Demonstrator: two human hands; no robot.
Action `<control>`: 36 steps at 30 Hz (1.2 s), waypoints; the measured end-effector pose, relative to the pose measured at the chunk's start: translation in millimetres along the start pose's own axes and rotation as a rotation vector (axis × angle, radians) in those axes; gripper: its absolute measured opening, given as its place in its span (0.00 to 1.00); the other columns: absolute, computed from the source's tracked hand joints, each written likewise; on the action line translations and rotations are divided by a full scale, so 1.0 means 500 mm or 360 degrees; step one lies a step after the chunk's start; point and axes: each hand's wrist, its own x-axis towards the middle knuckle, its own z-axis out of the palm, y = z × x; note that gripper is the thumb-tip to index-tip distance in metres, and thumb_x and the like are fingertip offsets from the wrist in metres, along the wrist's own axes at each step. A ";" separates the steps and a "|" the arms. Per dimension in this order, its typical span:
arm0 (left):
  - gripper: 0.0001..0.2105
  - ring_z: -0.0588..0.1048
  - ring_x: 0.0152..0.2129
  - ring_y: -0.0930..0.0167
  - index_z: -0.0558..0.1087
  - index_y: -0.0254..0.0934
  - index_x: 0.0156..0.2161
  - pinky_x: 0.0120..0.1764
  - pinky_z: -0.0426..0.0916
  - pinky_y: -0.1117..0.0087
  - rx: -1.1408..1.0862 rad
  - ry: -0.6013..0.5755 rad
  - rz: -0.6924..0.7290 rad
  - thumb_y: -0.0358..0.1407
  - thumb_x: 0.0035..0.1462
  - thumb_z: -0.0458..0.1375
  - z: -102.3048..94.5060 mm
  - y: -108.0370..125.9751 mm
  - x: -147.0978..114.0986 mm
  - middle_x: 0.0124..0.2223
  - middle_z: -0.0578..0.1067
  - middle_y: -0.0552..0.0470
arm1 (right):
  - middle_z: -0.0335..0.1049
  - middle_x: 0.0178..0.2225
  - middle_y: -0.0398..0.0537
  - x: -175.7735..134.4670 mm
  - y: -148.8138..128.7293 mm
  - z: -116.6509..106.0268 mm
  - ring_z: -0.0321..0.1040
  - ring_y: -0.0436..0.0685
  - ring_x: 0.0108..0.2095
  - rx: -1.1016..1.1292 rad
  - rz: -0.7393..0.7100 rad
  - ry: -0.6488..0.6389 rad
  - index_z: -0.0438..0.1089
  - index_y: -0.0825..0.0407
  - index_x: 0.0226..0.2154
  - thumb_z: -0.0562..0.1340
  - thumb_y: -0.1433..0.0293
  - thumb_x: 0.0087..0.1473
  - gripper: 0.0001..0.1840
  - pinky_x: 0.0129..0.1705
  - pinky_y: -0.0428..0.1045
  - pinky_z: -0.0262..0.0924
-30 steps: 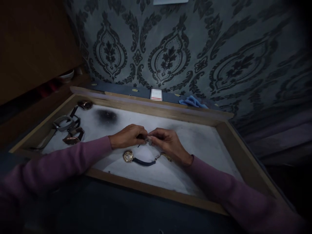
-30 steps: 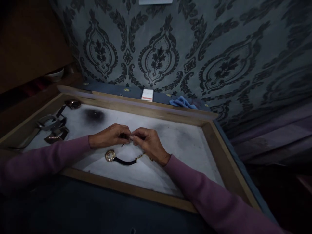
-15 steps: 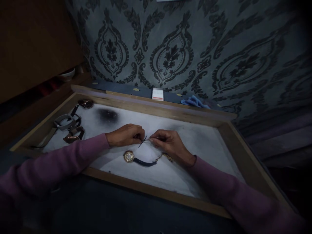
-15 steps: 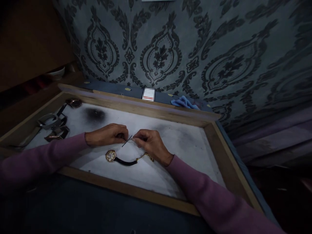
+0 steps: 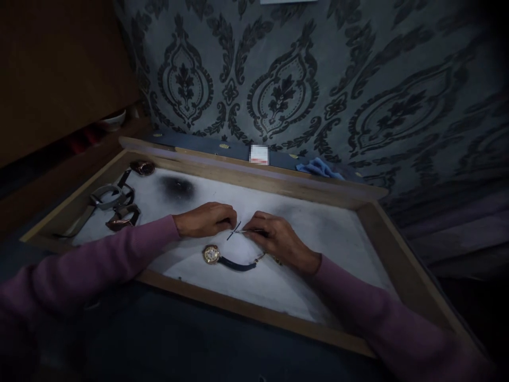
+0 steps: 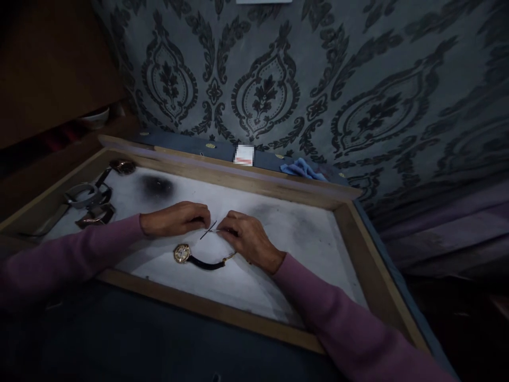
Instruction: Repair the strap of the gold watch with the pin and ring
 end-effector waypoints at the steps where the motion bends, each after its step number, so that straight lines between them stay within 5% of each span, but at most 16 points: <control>1: 0.07 0.72 0.34 0.72 0.72 0.34 0.36 0.40 0.63 0.74 -0.0022 0.0000 0.0000 0.23 0.58 0.52 -0.002 -0.002 0.000 0.37 0.75 0.51 | 0.73 0.33 0.48 0.000 0.002 0.001 0.71 0.54 0.33 0.0003 -0.0015 0.0017 0.76 0.52 0.33 0.60 0.73 0.58 0.08 0.33 0.47 0.61; 12: 0.07 0.71 0.29 0.74 0.74 0.31 0.36 0.33 0.63 0.76 -0.0258 -0.0090 -0.0099 0.23 0.53 0.56 -0.018 -0.007 -0.004 0.33 0.74 0.52 | 0.72 0.31 0.47 0.002 0.014 0.007 0.70 0.53 0.32 0.0245 0.0052 0.0113 0.76 0.52 0.31 0.62 0.69 0.57 0.07 0.32 0.47 0.61; 23: 0.05 0.68 0.24 0.75 0.74 0.32 0.33 0.29 0.59 0.76 -0.0357 0.0021 -0.0207 0.24 0.51 0.57 -0.004 -0.003 0.000 0.26 0.72 0.55 | 0.73 0.30 0.47 0.003 0.011 0.005 0.70 0.54 0.32 0.0319 0.0097 0.0131 0.75 0.52 0.31 0.62 0.70 0.56 0.06 0.33 0.48 0.62; 36: 0.03 0.68 0.26 0.75 0.72 0.31 0.31 0.32 0.62 0.75 -0.0670 0.0013 -0.0299 0.28 0.52 0.56 0.008 -0.016 0.003 0.28 0.73 0.54 | 0.72 0.28 0.47 -0.001 0.000 0.002 0.69 0.53 0.29 0.0311 0.0096 0.0127 0.74 0.53 0.28 0.60 0.68 0.58 0.10 0.30 0.47 0.60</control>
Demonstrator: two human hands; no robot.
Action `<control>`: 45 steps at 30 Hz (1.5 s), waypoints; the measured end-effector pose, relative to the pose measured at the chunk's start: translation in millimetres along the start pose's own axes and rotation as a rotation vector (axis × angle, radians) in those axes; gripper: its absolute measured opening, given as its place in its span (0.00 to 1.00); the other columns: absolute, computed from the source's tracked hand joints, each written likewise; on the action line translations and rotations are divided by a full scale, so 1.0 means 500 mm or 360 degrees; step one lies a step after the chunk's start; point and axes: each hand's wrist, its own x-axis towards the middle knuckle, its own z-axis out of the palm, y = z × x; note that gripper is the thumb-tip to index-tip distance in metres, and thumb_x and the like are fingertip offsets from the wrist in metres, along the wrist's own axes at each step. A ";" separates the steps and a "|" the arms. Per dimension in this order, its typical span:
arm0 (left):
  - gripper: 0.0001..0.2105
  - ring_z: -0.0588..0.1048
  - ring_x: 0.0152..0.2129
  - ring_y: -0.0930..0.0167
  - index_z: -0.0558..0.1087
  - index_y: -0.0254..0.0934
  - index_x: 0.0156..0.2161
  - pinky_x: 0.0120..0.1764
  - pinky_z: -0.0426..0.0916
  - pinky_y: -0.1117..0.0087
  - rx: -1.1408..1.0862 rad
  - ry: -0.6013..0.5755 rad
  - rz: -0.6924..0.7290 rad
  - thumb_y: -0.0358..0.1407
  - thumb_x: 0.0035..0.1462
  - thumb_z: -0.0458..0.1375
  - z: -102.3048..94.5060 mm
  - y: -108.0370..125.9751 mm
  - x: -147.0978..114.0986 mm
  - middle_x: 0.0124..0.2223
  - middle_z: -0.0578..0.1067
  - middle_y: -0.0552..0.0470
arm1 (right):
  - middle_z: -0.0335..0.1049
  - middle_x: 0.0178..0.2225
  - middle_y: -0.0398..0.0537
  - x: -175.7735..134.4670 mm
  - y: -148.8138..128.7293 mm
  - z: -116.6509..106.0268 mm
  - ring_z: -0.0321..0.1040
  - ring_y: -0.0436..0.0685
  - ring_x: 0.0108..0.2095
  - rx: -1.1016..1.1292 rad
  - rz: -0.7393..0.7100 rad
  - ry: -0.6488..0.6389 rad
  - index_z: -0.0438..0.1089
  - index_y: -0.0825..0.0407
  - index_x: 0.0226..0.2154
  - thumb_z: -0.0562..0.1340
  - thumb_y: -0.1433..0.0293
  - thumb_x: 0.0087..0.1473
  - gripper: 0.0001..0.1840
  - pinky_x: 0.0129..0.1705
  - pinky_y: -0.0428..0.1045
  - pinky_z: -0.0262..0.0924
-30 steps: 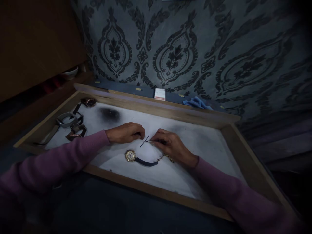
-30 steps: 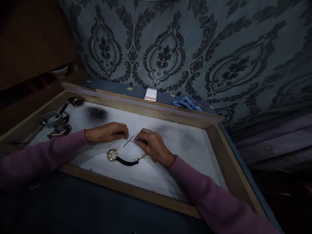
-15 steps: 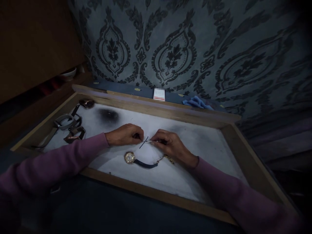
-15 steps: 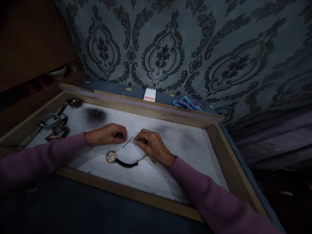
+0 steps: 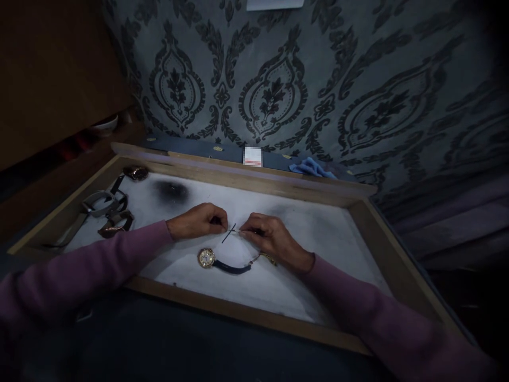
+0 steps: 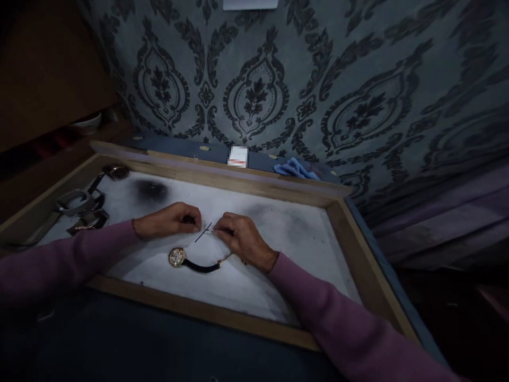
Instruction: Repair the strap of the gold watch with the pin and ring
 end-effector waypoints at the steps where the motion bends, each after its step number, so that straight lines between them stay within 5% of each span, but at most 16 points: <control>1: 0.03 0.68 0.26 0.75 0.73 0.31 0.31 0.31 0.62 0.75 0.0014 0.0000 -0.0011 0.28 0.52 0.57 0.000 0.000 0.000 0.28 0.73 0.54 | 0.72 0.28 0.48 0.000 0.000 0.001 0.69 0.53 0.29 0.0007 0.0007 -0.0001 0.74 0.53 0.28 0.60 0.67 0.58 0.11 0.30 0.47 0.60; 34: 0.02 0.68 0.25 0.76 0.72 0.31 0.29 0.32 0.62 0.75 -0.0273 0.0093 0.0022 0.29 0.52 0.58 0.004 0.000 0.001 0.26 0.71 0.56 | 0.74 0.28 0.48 0.003 -0.010 -0.004 0.68 0.53 0.29 0.0004 0.0128 -0.0045 0.74 0.54 0.30 0.58 0.67 0.58 0.12 0.31 0.47 0.60; 41: 0.03 0.67 0.24 0.76 0.72 0.31 0.29 0.31 0.61 0.75 -0.0248 0.0137 0.0034 0.29 0.51 0.58 0.003 0.002 0.002 0.25 0.70 0.57 | 0.68 0.24 0.42 0.006 -0.009 -0.001 0.63 0.50 0.25 0.0279 0.0225 0.0099 0.74 0.54 0.38 0.63 0.65 0.53 0.11 0.28 0.46 0.57; 45: 0.02 0.66 0.24 0.76 0.72 0.32 0.29 0.31 0.61 0.75 -0.0297 0.0128 0.0032 0.28 0.50 0.58 0.003 -0.002 0.004 0.25 0.70 0.57 | 0.71 0.28 0.45 0.007 -0.012 0.000 0.66 0.52 0.28 0.0426 0.0261 0.0156 0.72 0.54 0.34 0.64 0.66 0.51 0.09 0.30 0.46 0.60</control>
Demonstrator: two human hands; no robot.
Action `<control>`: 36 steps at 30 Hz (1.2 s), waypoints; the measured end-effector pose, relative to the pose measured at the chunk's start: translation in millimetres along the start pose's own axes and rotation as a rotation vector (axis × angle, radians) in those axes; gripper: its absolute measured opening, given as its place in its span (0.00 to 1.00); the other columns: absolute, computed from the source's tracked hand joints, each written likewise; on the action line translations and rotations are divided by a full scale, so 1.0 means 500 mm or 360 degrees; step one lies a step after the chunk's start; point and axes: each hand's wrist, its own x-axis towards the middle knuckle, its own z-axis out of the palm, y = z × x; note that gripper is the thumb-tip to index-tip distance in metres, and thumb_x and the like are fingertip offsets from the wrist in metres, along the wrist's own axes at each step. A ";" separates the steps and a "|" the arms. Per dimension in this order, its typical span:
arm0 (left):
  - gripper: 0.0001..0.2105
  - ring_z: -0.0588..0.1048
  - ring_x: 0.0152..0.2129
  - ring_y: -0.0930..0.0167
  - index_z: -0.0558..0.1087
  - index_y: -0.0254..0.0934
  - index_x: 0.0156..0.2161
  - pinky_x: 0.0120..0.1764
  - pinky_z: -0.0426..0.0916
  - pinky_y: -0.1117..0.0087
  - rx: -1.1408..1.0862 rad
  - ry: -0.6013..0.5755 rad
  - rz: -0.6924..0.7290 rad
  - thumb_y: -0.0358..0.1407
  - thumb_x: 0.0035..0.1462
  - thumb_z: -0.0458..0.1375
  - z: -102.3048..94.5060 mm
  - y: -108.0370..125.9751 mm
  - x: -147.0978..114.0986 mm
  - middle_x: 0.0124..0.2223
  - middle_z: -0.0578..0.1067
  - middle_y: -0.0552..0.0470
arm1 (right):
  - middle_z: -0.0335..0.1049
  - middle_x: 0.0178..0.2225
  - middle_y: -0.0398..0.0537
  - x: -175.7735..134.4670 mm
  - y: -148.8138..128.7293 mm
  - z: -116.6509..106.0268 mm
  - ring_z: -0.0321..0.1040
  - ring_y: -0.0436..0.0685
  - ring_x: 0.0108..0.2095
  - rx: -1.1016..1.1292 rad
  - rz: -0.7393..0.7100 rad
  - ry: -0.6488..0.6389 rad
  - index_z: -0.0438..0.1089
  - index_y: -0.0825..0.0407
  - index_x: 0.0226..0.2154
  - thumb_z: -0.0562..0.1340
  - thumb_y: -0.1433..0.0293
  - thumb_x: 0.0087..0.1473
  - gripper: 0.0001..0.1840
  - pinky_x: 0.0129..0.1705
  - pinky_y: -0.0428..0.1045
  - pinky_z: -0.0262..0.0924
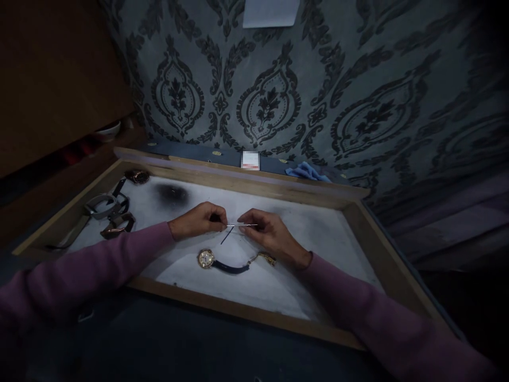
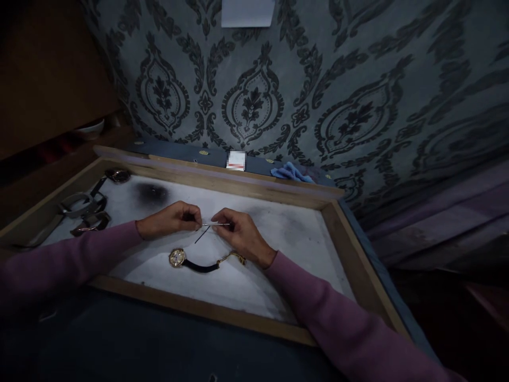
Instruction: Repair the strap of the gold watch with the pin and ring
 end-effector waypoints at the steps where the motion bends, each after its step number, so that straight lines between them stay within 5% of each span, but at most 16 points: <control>1: 0.02 0.67 0.24 0.76 0.72 0.32 0.29 0.31 0.61 0.75 -0.0012 0.0002 0.0000 0.28 0.50 0.58 0.000 -0.001 0.000 0.25 0.70 0.57 | 0.72 0.29 0.46 0.000 -0.001 0.000 0.67 0.52 0.29 0.0002 0.0010 0.0007 0.72 0.54 0.32 0.63 0.66 0.51 0.08 0.30 0.46 0.60; 7: 0.04 0.67 0.25 0.75 0.71 0.32 0.28 0.31 0.61 0.75 -0.0091 0.0029 -0.0009 0.32 0.49 0.59 0.008 0.001 -0.001 0.25 0.70 0.56 | 0.72 0.26 0.45 -0.003 -0.007 -0.002 0.67 0.52 0.28 -0.0151 -0.0042 0.0072 0.71 0.54 0.28 0.61 0.67 0.54 0.08 0.29 0.46 0.59; 14: 0.04 0.66 0.24 0.75 0.71 0.32 0.27 0.31 0.60 0.74 -0.0214 0.0018 -0.0021 0.32 0.48 0.59 0.017 0.009 0.001 0.25 0.70 0.56 | 0.62 0.18 0.40 -0.002 -0.012 -0.003 0.56 0.48 0.20 -0.0258 -0.0009 0.0101 0.69 0.54 0.22 0.60 0.55 0.56 0.21 0.23 0.45 0.49; 23: 0.05 0.66 0.24 0.76 0.72 0.31 0.26 0.31 0.60 0.74 -0.0378 0.0085 -0.0122 0.32 0.45 0.63 0.014 0.015 0.002 0.24 0.72 0.56 | 0.69 0.21 0.40 0.009 -0.013 -0.002 0.60 0.47 0.20 0.0559 0.0238 0.0104 0.72 0.54 0.33 0.70 0.58 0.45 0.18 0.23 0.44 0.55; 36: 0.05 0.60 0.19 0.78 0.72 0.32 0.25 0.24 0.52 0.76 -0.0557 0.0126 -0.0312 0.32 0.42 0.63 0.029 0.027 0.006 0.21 0.68 0.58 | 0.78 0.28 0.48 0.010 0.016 0.024 0.75 0.52 0.29 0.1075 0.0437 0.0066 0.75 0.54 0.29 0.71 0.57 0.44 0.17 0.32 0.46 0.68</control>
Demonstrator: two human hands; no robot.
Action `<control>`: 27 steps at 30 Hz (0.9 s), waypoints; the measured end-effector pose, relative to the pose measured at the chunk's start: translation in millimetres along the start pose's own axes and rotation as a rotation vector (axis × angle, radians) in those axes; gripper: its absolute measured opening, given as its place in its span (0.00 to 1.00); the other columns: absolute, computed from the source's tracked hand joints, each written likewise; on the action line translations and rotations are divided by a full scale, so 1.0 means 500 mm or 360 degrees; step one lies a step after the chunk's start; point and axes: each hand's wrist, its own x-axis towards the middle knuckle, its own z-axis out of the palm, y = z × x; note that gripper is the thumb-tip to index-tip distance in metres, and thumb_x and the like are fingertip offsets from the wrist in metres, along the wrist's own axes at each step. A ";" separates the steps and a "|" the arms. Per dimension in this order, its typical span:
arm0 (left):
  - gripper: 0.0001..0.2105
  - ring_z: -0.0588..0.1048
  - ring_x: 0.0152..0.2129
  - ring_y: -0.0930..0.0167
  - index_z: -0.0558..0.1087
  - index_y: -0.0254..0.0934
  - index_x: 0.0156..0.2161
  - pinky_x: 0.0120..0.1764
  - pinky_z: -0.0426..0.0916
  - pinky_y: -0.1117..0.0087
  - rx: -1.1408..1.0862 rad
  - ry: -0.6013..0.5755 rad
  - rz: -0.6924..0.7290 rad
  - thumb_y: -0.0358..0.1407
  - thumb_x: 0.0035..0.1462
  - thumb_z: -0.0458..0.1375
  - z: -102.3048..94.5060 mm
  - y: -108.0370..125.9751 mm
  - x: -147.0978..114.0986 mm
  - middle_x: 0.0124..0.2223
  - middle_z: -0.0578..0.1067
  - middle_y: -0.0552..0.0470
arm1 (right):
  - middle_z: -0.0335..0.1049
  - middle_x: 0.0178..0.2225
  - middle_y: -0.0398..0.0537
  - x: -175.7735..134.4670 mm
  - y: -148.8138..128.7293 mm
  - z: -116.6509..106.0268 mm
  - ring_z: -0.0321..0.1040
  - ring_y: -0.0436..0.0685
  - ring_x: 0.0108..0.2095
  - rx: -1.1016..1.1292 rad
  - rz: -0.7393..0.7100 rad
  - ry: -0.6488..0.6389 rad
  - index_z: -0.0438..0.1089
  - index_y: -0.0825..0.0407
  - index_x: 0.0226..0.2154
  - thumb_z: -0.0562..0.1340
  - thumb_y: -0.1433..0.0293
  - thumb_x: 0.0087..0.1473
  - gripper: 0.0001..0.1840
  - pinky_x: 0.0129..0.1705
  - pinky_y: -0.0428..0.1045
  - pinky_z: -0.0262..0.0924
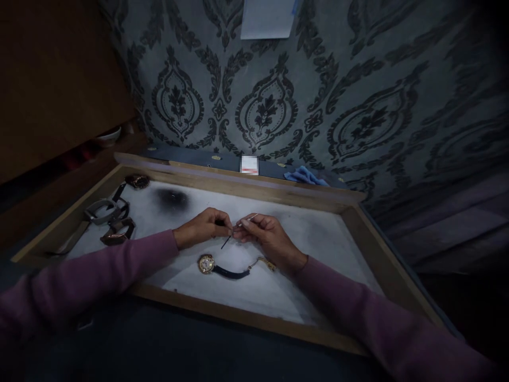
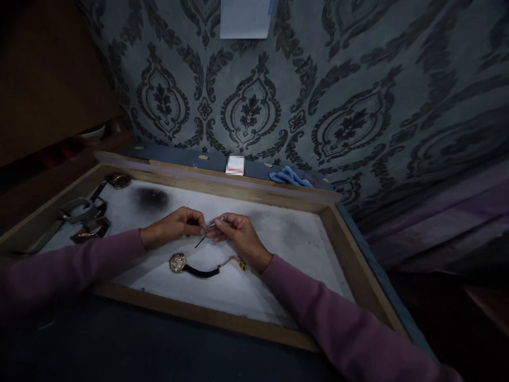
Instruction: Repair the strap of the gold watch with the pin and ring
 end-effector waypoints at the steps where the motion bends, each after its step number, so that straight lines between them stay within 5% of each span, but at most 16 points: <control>1: 0.05 0.60 0.19 0.78 0.72 0.32 0.25 0.24 0.52 0.76 0.0004 0.0003 -0.0010 0.32 0.42 0.63 0.001 0.001 0.000 0.21 0.68 0.58 | 0.78 0.28 0.48 0.000 0.000 0.000 0.76 0.53 0.29 0.0013 0.0017 0.0002 0.74 0.54 0.29 0.72 0.56 0.44 0.18 0.31 0.46 0.69; 27: 0.03 0.64 0.22 0.78 0.74 0.31 0.25 0.27 0.57 0.76 -0.0002 -0.0026 0.0055 0.30 0.44 0.63 0.004 0.004 -0.003 0.23 0.71 0.56 | 0.78 0.27 0.49 -0.001 -0.012 -0.004 0.75 0.51 0.27 0.0071 0.0128 0.0013 0.75 0.55 0.27 0.73 0.57 0.41 0.19 0.31 0.44 0.68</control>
